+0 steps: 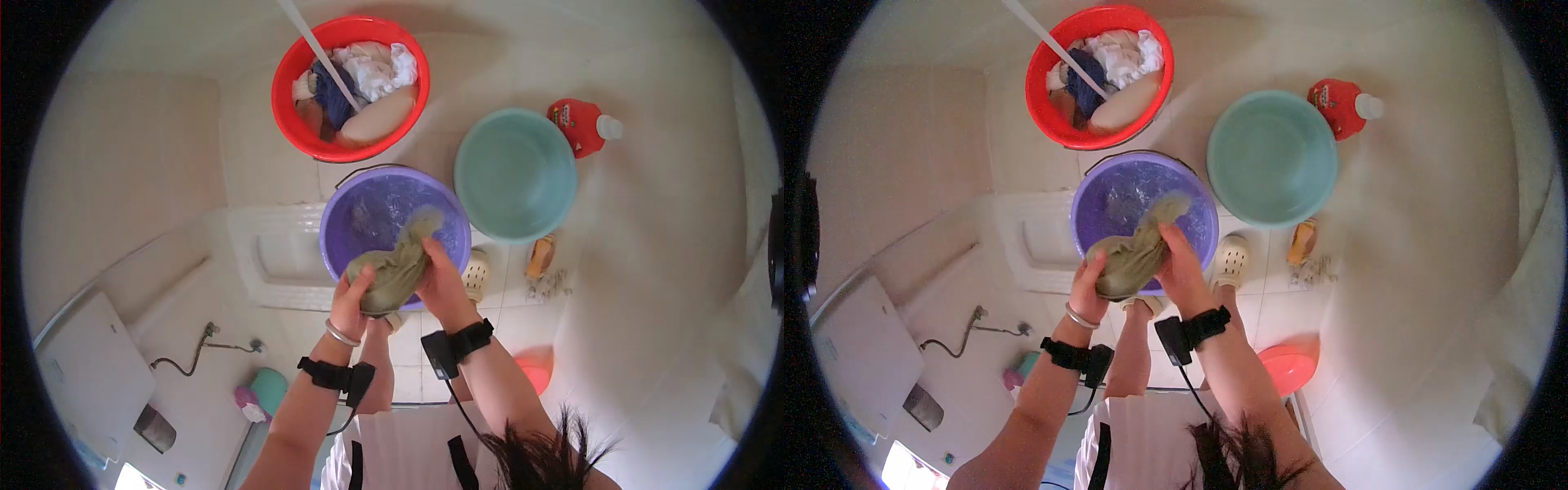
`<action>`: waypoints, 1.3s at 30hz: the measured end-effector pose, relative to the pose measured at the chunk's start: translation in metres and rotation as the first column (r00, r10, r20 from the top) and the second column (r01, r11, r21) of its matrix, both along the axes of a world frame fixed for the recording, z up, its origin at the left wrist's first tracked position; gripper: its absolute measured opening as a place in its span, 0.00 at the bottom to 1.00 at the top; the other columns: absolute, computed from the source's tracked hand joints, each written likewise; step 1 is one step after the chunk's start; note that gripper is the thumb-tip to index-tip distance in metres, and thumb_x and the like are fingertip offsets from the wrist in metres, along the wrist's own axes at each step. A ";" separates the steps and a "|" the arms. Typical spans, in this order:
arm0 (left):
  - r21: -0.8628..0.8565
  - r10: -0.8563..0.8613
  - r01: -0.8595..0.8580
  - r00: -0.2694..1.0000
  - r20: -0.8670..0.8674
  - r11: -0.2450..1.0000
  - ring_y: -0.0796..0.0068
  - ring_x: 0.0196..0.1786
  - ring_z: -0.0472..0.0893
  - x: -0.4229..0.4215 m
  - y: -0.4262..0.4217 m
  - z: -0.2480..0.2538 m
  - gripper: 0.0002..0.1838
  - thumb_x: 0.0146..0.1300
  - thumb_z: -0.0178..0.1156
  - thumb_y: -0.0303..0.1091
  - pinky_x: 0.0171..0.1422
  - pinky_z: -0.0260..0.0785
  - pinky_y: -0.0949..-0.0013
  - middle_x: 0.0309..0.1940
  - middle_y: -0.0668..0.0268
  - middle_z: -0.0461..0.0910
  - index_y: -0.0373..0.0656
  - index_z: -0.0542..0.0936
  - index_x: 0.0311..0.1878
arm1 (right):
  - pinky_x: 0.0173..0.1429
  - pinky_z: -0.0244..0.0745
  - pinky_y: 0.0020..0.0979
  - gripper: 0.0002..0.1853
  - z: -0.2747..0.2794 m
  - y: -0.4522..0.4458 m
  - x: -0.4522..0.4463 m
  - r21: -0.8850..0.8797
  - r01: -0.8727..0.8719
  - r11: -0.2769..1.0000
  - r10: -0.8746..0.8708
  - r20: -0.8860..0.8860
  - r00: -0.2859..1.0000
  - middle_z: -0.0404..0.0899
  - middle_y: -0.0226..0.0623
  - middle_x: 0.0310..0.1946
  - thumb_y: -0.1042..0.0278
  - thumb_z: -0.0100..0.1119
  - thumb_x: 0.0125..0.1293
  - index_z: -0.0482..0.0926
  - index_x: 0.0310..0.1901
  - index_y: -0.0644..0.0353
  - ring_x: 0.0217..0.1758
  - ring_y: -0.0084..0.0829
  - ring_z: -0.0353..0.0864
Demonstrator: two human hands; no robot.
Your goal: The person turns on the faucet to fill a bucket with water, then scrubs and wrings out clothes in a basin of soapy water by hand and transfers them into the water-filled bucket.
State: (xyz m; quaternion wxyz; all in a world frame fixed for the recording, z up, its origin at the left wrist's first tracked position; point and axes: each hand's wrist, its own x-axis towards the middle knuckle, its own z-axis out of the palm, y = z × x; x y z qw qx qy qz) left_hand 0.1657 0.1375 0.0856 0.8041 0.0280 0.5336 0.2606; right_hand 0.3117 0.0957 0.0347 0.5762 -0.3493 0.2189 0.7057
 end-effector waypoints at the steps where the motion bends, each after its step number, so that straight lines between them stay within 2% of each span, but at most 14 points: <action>1: 0.072 -0.010 0.014 0.998 -0.060 0.997 0.68 0.53 0.72 -0.004 0.003 -0.005 0.20 0.59 0.56 0.32 0.53 0.68 0.67 0.48 0.60 0.73 0.38 0.67 0.54 | 0.53 0.70 0.30 0.17 0.012 0.001 0.000 0.010 -0.036 0.999 0.036 -0.060 0.998 0.72 0.34 0.46 0.57 0.46 0.66 0.66 0.52 0.58 0.49 0.28 0.73; 5: 0.213 0.022 0.024 0.978 -0.210 0.977 0.68 0.51 0.72 -0.002 0.004 -0.025 0.23 0.59 0.57 0.30 0.52 0.69 0.67 0.48 0.61 0.71 0.42 0.64 0.57 | 0.49 0.72 0.29 0.17 0.043 0.003 -0.015 -0.038 -0.104 0.994 0.098 -0.135 0.986 0.73 0.34 0.44 0.57 0.45 0.67 0.67 0.51 0.60 0.44 0.26 0.75; 9: 0.054 0.112 -0.123 0.980 0.166 0.991 0.71 0.51 0.72 0.003 0.006 -0.010 0.27 0.58 0.59 0.34 0.53 0.67 0.69 0.51 0.59 0.69 0.42 0.62 0.59 | 0.46 0.72 0.27 0.18 0.067 0.012 -0.017 0.030 -0.230 0.973 0.232 -0.068 0.970 0.74 0.33 0.42 0.58 0.49 0.65 0.68 0.51 0.62 0.41 0.23 0.75; 11: -0.058 0.103 -0.094 0.980 0.170 0.994 0.72 0.47 0.74 -0.003 0.002 -0.015 0.22 0.58 0.59 0.33 0.49 0.69 0.70 0.48 0.60 0.71 0.40 0.67 0.54 | 0.46 0.72 0.26 0.20 0.057 0.011 -0.018 -0.163 -0.424 0.891 0.450 0.203 0.869 0.72 0.35 0.45 0.60 0.52 0.64 0.65 0.53 0.61 0.44 0.24 0.74; 15: 0.142 -0.052 0.048 0.998 0.019 0.989 0.74 0.42 0.75 0.009 -0.001 0.006 0.11 0.55 0.58 0.26 0.46 0.69 0.71 0.41 0.63 0.75 0.37 0.74 0.42 | 0.49 0.71 0.26 0.28 0.048 0.007 -0.015 -0.330 -0.256 0.909 0.386 0.433 0.814 0.69 0.35 0.49 0.64 0.59 0.59 0.60 0.59 0.59 0.49 0.25 0.71; 17: 0.171 -0.040 0.047 0.998 -0.042 0.984 0.75 0.41 0.75 0.016 -0.003 0.020 0.08 0.53 0.57 0.24 0.45 0.69 0.72 0.38 0.64 0.75 0.38 0.75 0.38 | 0.52 0.69 0.27 0.38 0.055 0.005 -0.001 0.070 -0.214 0.974 0.217 -0.046 0.975 0.67 0.35 0.51 0.68 0.65 0.53 0.53 0.63 0.58 0.52 0.23 0.69; 20: 0.380 -0.121 0.145 0.989 -0.086 0.913 0.75 0.40 0.74 0.018 0.003 0.026 0.09 0.51 0.55 0.21 0.45 0.68 0.72 0.37 0.65 0.74 0.37 0.74 0.38 | 0.54 0.68 0.27 0.44 0.070 0.003 0.004 0.317 -0.356 0.879 0.361 0.047 0.931 0.66 0.33 0.52 0.71 0.67 0.50 0.50 0.65 0.57 0.52 0.23 0.69; 22: 0.623 -0.349 0.478 0.878 -0.327 0.619 0.76 0.40 0.73 0.015 0.011 0.026 0.10 0.51 0.53 0.21 0.46 0.67 0.72 0.35 0.65 0.73 0.37 0.73 0.39 | 0.53 0.68 0.27 0.40 0.079 0.005 0.009 0.319 -0.456 0.830 0.436 0.137 0.889 0.69 0.33 0.49 0.72 0.66 0.49 0.55 0.62 0.57 0.51 0.23 0.70; 24: 0.618 -0.386 0.528 0.849 -0.361 0.582 0.76 0.40 0.73 0.017 0.016 0.029 0.10 0.52 0.54 0.22 0.47 0.66 0.72 0.35 0.64 0.73 0.37 0.73 0.39 | 0.52 0.69 0.27 0.36 0.081 0.007 0.013 0.308 -0.553 0.774 0.503 0.231 0.833 0.71 0.32 0.47 0.73 0.66 0.48 0.61 0.60 0.57 0.49 0.24 0.71; 26: 0.611 -0.419 0.574 0.818 -0.394 0.545 0.76 0.40 0.73 0.024 0.019 0.035 0.10 0.53 0.55 0.24 0.48 0.66 0.72 0.35 0.63 0.73 0.38 0.73 0.40 | 0.48 0.70 0.26 0.27 0.079 0.010 0.017 0.256 -0.858 0.444 0.785 0.351 0.511 0.76 0.31 0.39 0.72 0.66 0.45 0.72 0.50 0.60 0.44 0.24 0.74; 29: 0.629 -0.395 0.619 0.785 -0.478 0.470 0.71 0.38 0.74 0.036 0.031 0.049 0.10 0.52 0.58 0.29 0.45 0.67 0.71 0.33 0.61 0.74 0.38 0.74 0.38 | 0.43 0.70 0.26 0.21 0.070 0.004 0.010 0.150 -0.899 0.411 0.738 0.524 0.425 0.78 0.32 0.32 0.68 0.68 0.42 0.76 0.41 0.61 0.39 0.24 0.76; 31: 0.653 -0.398 0.756 0.614 -0.682 0.048 0.66 0.35 0.73 0.034 0.037 0.048 0.08 0.51 0.61 0.31 0.41 0.66 0.67 0.30 0.60 0.72 0.40 0.73 0.30 | 0.43 0.71 0.27 0.20 0.063 0.001 0.001 0.068 -0.928 0.365 0.730 0.598 0.331 0.78 0.34 0.32 0.66 0.68 0.43 0.76 0.40 0.61 0.38 0.26 0.76; 34: 0.540 -0.311 0.813 0.466 -0.828 -0.219 0.58 0.30 0.71 0.034 0.046 0.052 0.11 0.50 0.61 0.38 0.35 0.64 0.62 0.25 0.58 0.70 0.41 0.73 0.26 | 0.41 0.71 0.30 0.20 0.062 0.000 -0.007 -0.028 -0.932 0.362 0.611 0.762 0.214 0.79 0.37 0.32 0.62 0.67 0.44 0.77 0.39 0.60 0.36 0.29 0.77; 39: 0.314 -0.192 0.857 0.256 -0.947 -0.409 0.57 0.29 0.72 0.028 0.047 0.045 0.13 0.51 0.57 0.42 0.33 0.65 0.59 0.24 0.59 0.71 0.41 0.74 0.23 | 0.38 0.73 0.35 0.20 0.030 -0.019 -0.034 -0.064 -0.885 0.460 0.521 0.827 0.211 0.79 0.39 0.29 0.58 0.65 0.45 0.77 0.39 0.59 0.33 0.36 0.78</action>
